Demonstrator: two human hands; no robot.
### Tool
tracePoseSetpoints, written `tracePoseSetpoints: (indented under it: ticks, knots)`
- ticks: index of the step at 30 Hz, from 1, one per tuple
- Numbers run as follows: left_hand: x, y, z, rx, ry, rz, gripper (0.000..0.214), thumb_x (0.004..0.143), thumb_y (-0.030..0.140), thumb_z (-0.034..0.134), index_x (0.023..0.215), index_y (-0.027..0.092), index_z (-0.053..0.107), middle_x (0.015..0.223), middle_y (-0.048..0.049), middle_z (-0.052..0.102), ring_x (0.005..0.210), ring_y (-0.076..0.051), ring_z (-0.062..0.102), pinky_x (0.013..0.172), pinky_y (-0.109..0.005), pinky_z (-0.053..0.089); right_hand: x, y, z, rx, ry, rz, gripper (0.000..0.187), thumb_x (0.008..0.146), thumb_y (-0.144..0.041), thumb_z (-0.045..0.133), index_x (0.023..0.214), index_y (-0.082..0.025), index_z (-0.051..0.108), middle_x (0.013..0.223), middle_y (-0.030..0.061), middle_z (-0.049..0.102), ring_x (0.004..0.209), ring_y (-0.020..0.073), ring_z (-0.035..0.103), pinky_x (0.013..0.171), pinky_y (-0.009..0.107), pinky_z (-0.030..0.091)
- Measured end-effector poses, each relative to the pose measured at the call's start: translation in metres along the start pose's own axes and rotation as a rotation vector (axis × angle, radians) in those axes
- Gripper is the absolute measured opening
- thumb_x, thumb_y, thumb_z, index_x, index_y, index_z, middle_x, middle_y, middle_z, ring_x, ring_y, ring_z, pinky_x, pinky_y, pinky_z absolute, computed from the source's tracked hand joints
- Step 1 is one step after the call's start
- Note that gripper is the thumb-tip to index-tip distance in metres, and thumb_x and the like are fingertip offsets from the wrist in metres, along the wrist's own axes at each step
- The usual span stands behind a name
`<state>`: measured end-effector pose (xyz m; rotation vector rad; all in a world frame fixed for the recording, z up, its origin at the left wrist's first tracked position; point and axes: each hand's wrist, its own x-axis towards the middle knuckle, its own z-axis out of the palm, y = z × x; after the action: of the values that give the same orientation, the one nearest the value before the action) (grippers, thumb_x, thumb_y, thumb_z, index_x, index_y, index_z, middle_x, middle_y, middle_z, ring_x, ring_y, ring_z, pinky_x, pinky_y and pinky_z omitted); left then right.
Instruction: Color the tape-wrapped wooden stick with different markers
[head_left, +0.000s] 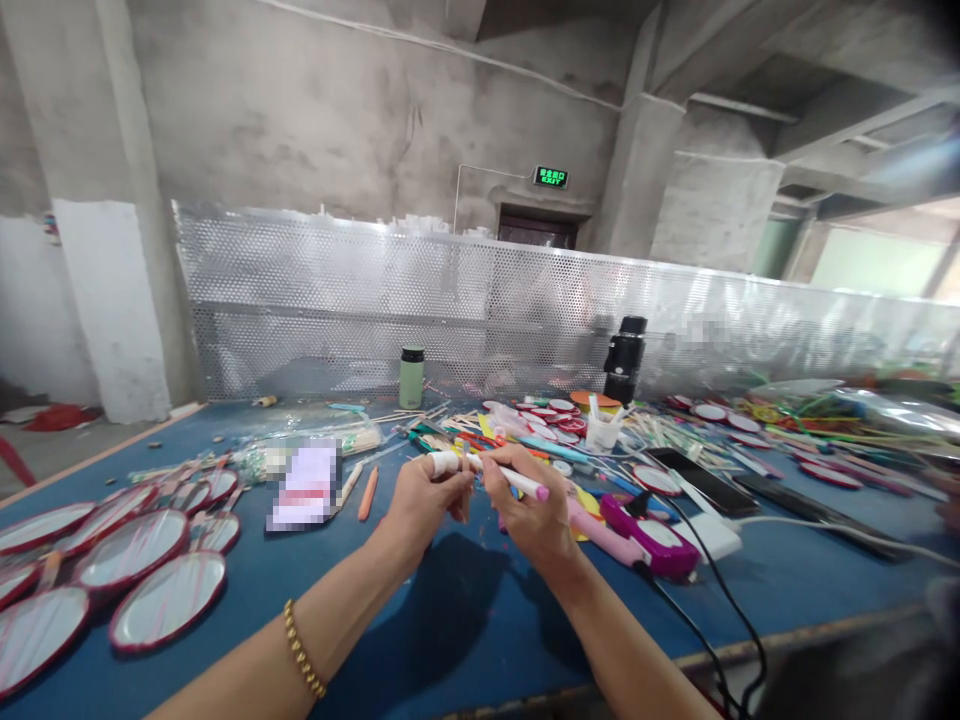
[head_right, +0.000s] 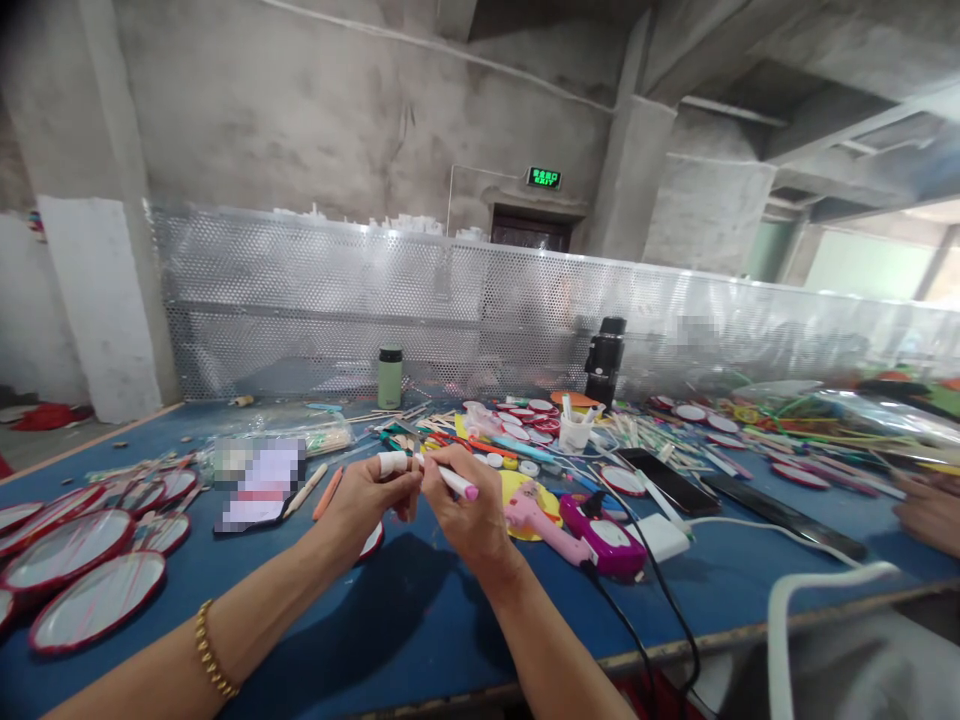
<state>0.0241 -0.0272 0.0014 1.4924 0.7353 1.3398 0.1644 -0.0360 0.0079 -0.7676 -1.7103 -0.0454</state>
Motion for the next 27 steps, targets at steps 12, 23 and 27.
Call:
tracePoseSetpoints:
  ticks: [12, 23, 27]
  knots:
    - [0.0001, 0.0014, 0.0001, -0.003, -0.004, -0.001, 0.023, 0.073, 0.033, 0.066, 0.060, 0.015, 0.062, 0.045, 0.0017, 0.055, 0.042, -0.010, 0.048, 0.047, -0.023, 0.040, 0.0007, -0.0018, -0.0001, 0.017, 0.027, 0.022, 0.015, 0.088, -0.027, 0.054, 0.077, -0.019, 0.062, 0.060, -0.0009, 0.061, 0.048, 0.0096, 0.054, 0.044, 0.020, 0.043]
    - [-0.0015, 0.0046, 0.0007, -0.002, 0.006, 0.000, 0.022, 0.073, 0.031, 0.066, 0.058, 0.016, 0.060, 0.044, 0.0022, 0.054, 0.042, -0.010, 0.047, 0.048, -0.022, 0.039, 0.0006, -0.0035, -0.0007, 0.006, 0.038, 0.018, 0.016, 0.088, -0.026, 0.053, 0.077, -0.019, 0.062, 0.057, -0.0016, 0.060, 0.046, 0.0099, 0.053, 0.042, 0.020, 0.042]
    - [-0.0008, 0.0035, 0.0005, -0.005, 0.000, 0.004, 0.022, 0.074, 0.031, 0.066, 0.058, 0.015, 0.060, 0.044, 0.0021, 0.054, 0.042, -0.010, 0.047, 0.047, -0.022, 0.039, 0.0007, -0.0027, 0.0001, 0.003, 0.024, 0.005, 0.015, 0.088, -0.026, 0.053, 0.078, -0.019, 0.062, 0.057, -0.0018, 0.059, 0.047, 0.0100, 0.054, 0.043, 0.020, 0.042]
